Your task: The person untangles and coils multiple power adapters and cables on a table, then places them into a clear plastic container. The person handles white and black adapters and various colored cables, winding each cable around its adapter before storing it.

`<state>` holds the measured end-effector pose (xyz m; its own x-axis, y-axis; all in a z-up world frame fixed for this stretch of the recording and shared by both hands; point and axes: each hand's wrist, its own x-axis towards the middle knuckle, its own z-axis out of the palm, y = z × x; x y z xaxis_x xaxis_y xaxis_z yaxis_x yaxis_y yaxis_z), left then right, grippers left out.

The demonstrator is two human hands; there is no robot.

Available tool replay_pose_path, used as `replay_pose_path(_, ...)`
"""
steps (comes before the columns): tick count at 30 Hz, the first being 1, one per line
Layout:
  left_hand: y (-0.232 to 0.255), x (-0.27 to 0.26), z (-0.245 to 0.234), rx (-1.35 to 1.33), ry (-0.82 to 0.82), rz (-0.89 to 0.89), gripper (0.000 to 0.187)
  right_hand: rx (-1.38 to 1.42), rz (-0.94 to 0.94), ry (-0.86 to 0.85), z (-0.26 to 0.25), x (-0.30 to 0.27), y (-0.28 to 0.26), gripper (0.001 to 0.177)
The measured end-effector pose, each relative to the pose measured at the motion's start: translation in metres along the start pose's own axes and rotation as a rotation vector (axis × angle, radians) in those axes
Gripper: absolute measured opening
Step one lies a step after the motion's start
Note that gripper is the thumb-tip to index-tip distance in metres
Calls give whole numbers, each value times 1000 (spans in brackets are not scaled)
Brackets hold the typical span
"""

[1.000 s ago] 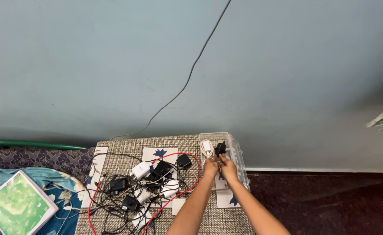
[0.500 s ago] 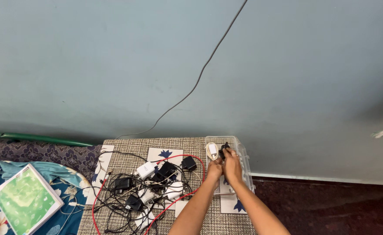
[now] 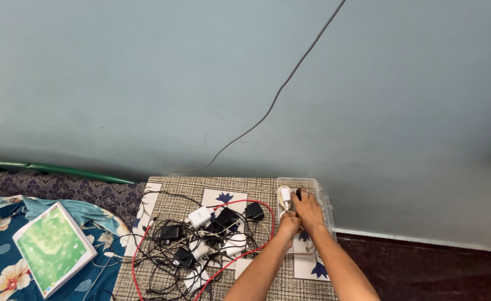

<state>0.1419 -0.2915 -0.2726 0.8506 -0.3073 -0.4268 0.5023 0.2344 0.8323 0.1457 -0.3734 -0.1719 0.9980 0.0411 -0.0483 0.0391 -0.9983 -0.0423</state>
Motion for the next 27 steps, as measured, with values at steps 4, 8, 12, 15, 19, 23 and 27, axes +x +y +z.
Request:
replay_pose_path(4, 8, -10, -1, 16, 18, -7, 29, -128, -68, 52, -4, 3, -6, 60)
replay_pose_path(8, 13, -18, -4, 7, -6, 16, 36, -186, -39, 236, 38, 24, 9, 37)
replay_pose_path(12, 9, -18, -5, -8, -12, 7, 43, -39, 42, 262, 37, 29, 13, 34)
replay_pose_path(15, -1, -13, -7, -21, -21, 25, 52, 301, 284, 151, 15, 27, 15, 44)
replay_pose_path(19, -14, -6, -6, -32, 16, 9, 53, 277, 226, 215, 24, 28, 24, 29)
replay_pose_path(23, -15, -5, -6, -24, 3, 24, 52, -39, 0, 400, 45, 28, 28, 15)
replay_pose_path(27, -18, -7, -6, -59, 15, 15, 35, -52, 101, 260, 41, 26, 33, 24)
